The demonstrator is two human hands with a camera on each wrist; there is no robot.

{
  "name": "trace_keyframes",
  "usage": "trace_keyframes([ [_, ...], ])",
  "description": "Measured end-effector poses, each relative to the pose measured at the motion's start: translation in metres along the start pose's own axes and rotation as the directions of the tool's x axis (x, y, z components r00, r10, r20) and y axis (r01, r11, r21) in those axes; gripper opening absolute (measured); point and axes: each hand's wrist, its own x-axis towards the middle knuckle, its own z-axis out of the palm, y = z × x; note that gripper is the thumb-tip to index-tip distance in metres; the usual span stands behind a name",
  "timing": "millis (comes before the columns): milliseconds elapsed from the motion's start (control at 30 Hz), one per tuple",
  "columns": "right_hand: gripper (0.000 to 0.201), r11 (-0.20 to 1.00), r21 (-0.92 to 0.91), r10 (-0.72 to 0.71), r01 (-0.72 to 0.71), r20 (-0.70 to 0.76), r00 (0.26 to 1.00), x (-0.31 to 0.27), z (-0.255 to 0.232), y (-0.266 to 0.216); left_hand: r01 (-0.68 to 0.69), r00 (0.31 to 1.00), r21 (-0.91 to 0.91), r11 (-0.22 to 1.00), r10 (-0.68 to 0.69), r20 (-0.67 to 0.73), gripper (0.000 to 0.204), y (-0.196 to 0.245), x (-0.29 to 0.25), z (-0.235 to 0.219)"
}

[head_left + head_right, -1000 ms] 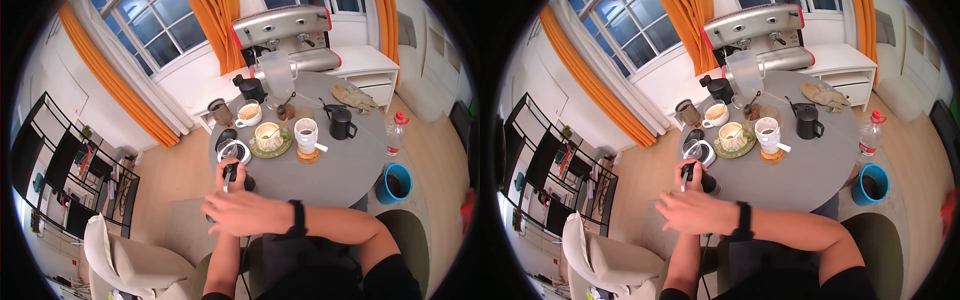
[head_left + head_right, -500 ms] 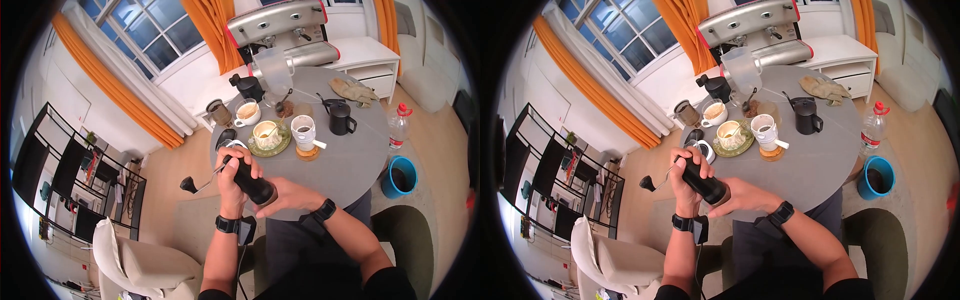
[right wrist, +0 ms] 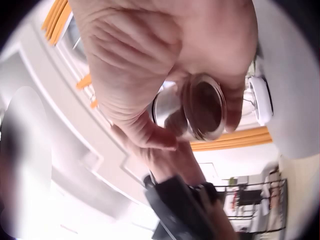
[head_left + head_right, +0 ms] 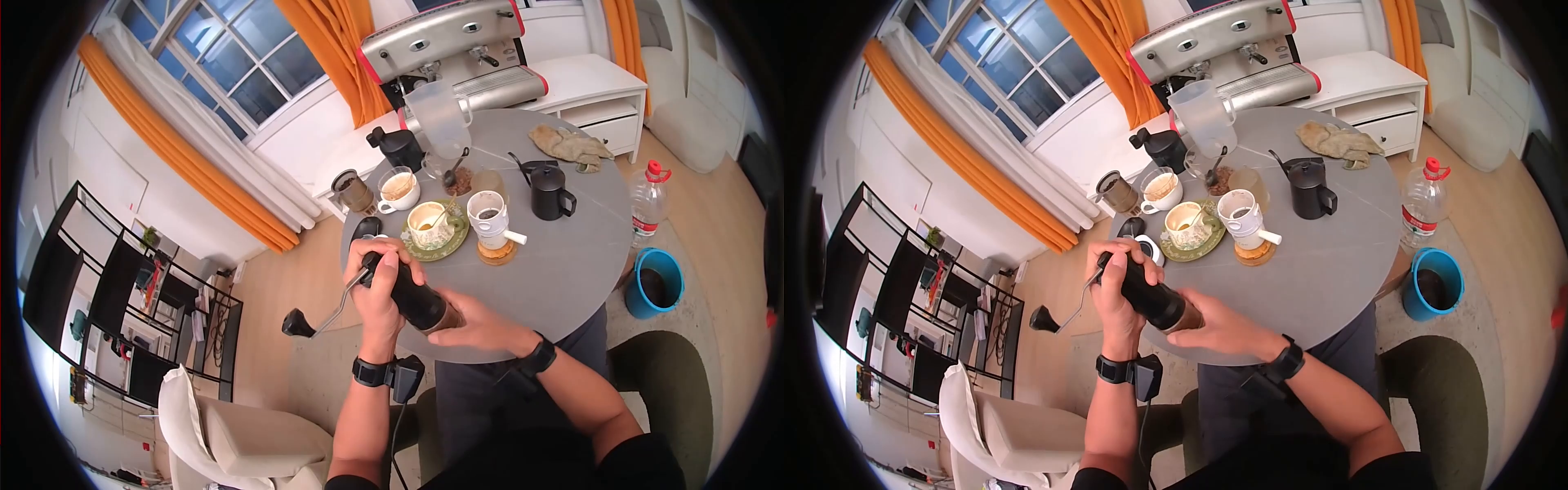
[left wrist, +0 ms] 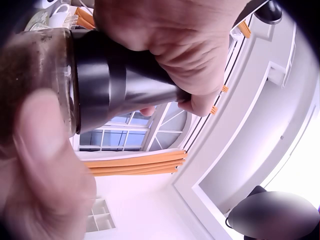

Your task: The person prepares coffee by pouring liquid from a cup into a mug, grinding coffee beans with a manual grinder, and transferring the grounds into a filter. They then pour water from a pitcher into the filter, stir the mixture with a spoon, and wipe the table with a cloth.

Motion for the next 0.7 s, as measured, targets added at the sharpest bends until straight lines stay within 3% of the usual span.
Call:
trace_keyframes([
  [33,0.071,0.972,0.194,0.109,-0.135,0.141,0.984,0.002,-0.007,-0.001,0.019,0.999,-0.060,0.998,-0.017,0.038,0.012,0.001,0.000,0.001],
  [100,0.069,0.943,0.271,0.121,-0.190,0.254,0.960,0.001,-0.007,-0.014,0.070,0.991,-0.176,0.982,-0.049,0.121,0.013,0.002,-0.001,0.002],
  [133,0.068,0.927,0.306,0.120,-0.217,0.308,0.944,0.001,-0.004,-0.021,0.063,0.990,-0.139,0.988,-0.045,0.133,0.013,0.003,-0.001,0.003],
  [200,0.065,0.994,-0.092,0.070,-0.061,0.092,0.993,0.003,0.001,-0.012,0.043,0.987,-0.064,0.997,-0.032,0.158,0.013,0.003,0.001,0.003],
  [233,0.063,0.954,-0.301,0.012,-0.012,-0.003,1.000,0.002,0.005,-0.009,0.017,0.992,-0.021,1.000,-0.014,0.122,0.012,0.002,0.002,0.002],
  [333,0.060,0.851,-0.524,-0.190,0.048,-0.221,0.957,-0.003,0.031,-0.010,-0.005,0.999,0.055,0.998,0.003,0.040,0.012,0.004,0.007,-0.001],
  [433,0.063,0.996,-0.052,-0.081,0.077,-0.070,0.994,-0.003,0.014,0.005,0.009,0.997,-0.020,1.000,-0.007,0.072,0.012,0.008,0.008,-0.006],
  [533,0.062,0.951,0.290,0.075,-0.109,0.127,0.989,-0.002,-0.006,0.002,0.065,0.988,0.023,0.998,-0.068,0.140,0.019,0.010,0.003,-0.006],
  [633,0.069,0.981,0.154,0.087,-0.119,0.198,0.976,-0.001,-0.010,-0.011,0.067,0.973,-0.113,0.991,-0.040,0.227,0.016,0.006,0.001,-0.003],
  [700,0.068,0.998,-0.045,-0.038,0.043,0.117,0.992,-0.001,-0.002,-0.009,0.057,0.972,-0.084,0.995,-0.037,0.231,0.017,0.007,0.001,-0.003],
])
